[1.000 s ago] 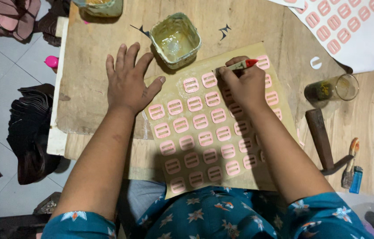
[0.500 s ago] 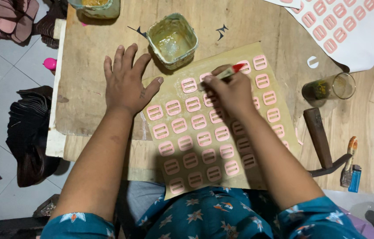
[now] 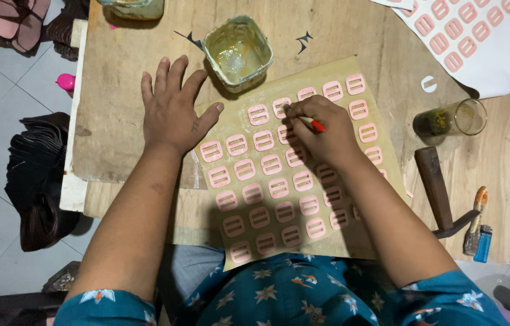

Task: The person sits at a workbench and uses a brush to apply glue from a container onto rows of small pink shoe components laid out on a board, dipping the brush back into the glue between components and working across the sheet. At the end the person lifts and repositions the board of coated components.

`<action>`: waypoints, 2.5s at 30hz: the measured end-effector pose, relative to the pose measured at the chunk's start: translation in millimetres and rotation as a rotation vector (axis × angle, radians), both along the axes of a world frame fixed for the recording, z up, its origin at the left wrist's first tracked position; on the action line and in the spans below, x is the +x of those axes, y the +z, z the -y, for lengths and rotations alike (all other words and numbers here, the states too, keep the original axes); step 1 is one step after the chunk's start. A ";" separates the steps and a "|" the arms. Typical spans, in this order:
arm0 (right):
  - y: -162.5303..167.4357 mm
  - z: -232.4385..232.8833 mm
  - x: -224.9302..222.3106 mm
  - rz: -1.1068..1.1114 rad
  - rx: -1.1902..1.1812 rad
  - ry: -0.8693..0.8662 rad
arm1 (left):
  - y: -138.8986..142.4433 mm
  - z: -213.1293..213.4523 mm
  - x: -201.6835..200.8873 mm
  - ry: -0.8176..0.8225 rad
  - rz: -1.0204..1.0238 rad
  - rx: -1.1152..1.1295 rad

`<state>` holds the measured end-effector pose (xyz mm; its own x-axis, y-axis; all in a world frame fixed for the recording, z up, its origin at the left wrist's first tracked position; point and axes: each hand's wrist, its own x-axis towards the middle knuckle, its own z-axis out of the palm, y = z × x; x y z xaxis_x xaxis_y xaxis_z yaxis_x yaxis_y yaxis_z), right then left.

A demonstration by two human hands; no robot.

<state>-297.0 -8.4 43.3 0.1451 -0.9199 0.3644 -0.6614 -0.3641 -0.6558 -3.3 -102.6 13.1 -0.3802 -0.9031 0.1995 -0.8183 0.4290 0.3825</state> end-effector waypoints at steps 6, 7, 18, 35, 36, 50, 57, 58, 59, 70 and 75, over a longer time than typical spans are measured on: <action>-4.5 6.4 15.5 0.067 0.112 -0.078 | -1.0 0.9 0.5 0.004 0.008 0.010; -4.5 7.8 18.8 0.160 0.188 -0.139 | -1.0 0.8 0.6 0.006 0.010 0.011; 16.7 -5.4 -19.2 0.957 0.288 -0.472 | 1.3 1.3 1.7 0.006 -0.019 0.036; 9.3 -17.7 -5.1 0.322 0.235 -0.321 | 4.3 0.3 0.5 0.013 -0.010 0.044; 8.4 -11.2 -3.2 0.447 0.326 -0.361 | 4.1 0.7 0.4 0.011 -0.005 0.039; -6.0 16.1 25.4 0.600 0.426 -0.326 | 0.4 -0.9 0.0 0.006 0.009 0.014; 13.4 21.9 6.2 1.134 0.401 -0.295 | 2.2 -0.1 1.2 0.015 0.001 0.042; 12.2 16.7 3.2 0.988 0.347 -0.355 | 1.7 -0.1 1.1 0.011 -0.002 0.043; 10.5 10.8 0.9 0.839 0.289 -0.407 | 1.5 0.3 1.3 0.008 -0.006 0.039; -9.3 0.1 13.1 0.484 0.313 -0.370 | 2.0 -1.4 0.3 0.005 -0.014 0.024; -3.7 7.5 16.1 0.394 0.225 -0.083 | 2.4 0.5 -0.4 0.004 0.004 0.016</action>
